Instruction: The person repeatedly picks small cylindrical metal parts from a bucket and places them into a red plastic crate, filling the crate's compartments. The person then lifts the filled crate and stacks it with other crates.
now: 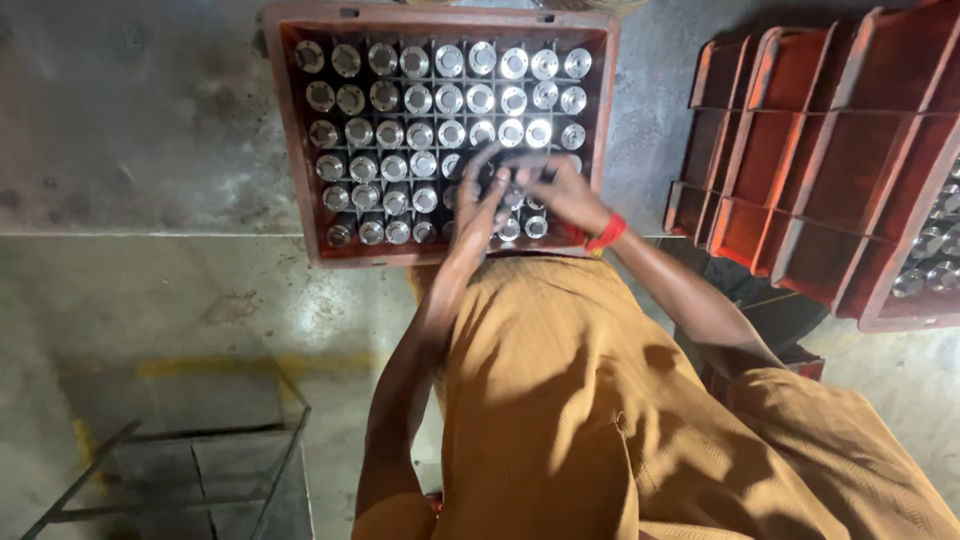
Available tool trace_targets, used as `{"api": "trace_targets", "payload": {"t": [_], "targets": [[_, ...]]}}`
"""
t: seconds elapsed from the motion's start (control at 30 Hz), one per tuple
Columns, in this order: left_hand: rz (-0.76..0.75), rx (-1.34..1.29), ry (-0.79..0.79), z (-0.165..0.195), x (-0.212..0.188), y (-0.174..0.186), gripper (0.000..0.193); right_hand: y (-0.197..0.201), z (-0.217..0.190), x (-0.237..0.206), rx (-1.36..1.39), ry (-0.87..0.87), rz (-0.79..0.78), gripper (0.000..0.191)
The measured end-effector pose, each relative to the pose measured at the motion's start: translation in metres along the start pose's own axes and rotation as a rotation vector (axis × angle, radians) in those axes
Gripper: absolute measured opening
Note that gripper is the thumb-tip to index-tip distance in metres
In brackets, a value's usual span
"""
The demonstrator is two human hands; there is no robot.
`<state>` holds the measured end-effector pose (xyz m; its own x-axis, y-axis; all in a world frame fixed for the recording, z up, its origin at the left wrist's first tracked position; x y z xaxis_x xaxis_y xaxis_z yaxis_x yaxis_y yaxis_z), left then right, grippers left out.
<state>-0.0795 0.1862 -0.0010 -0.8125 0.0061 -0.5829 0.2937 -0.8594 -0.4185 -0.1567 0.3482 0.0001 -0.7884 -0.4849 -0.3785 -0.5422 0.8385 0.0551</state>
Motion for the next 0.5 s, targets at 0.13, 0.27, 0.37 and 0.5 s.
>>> {"api": "trace_targets", "payload": {"t": [0.13,0.27,0.37,0.5], "targets": [[0.029,-0.144,0.04,-0.006,0.006,0.002,0.036,0.004,0.003,-0.001,-0.208,0.131,0.152,0.021],[0.163,-0.619,0.249,-0.021,0.012,0.023,0.033,0.034,-0.012,0.016,-0.31,0.275,0.404,0.019],[0.123,-0.649,0.215,-0.028,0.012,0.032,0.029,0.049,-0.034,0.033,-0.844,0.588,0.314,0.011],[0.015,-0.468,0.085,-0.029,0.008,0.033,0.028,0.06,-0.047,0.058,-0.815,0.429,0.284,0.011]]}}
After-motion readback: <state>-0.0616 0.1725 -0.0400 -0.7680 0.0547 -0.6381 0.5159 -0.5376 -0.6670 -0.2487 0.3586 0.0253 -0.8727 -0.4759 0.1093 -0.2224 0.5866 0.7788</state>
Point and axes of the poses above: each hand's wrist, its own x-axis towards the middle knuckle, its own y-axis out of the back of the hand, z = x × y, the point moved 2 cm from there along x, towards the middle knuckle, and after that the axes turned 2 degrees about x, right-handed, at the moved point
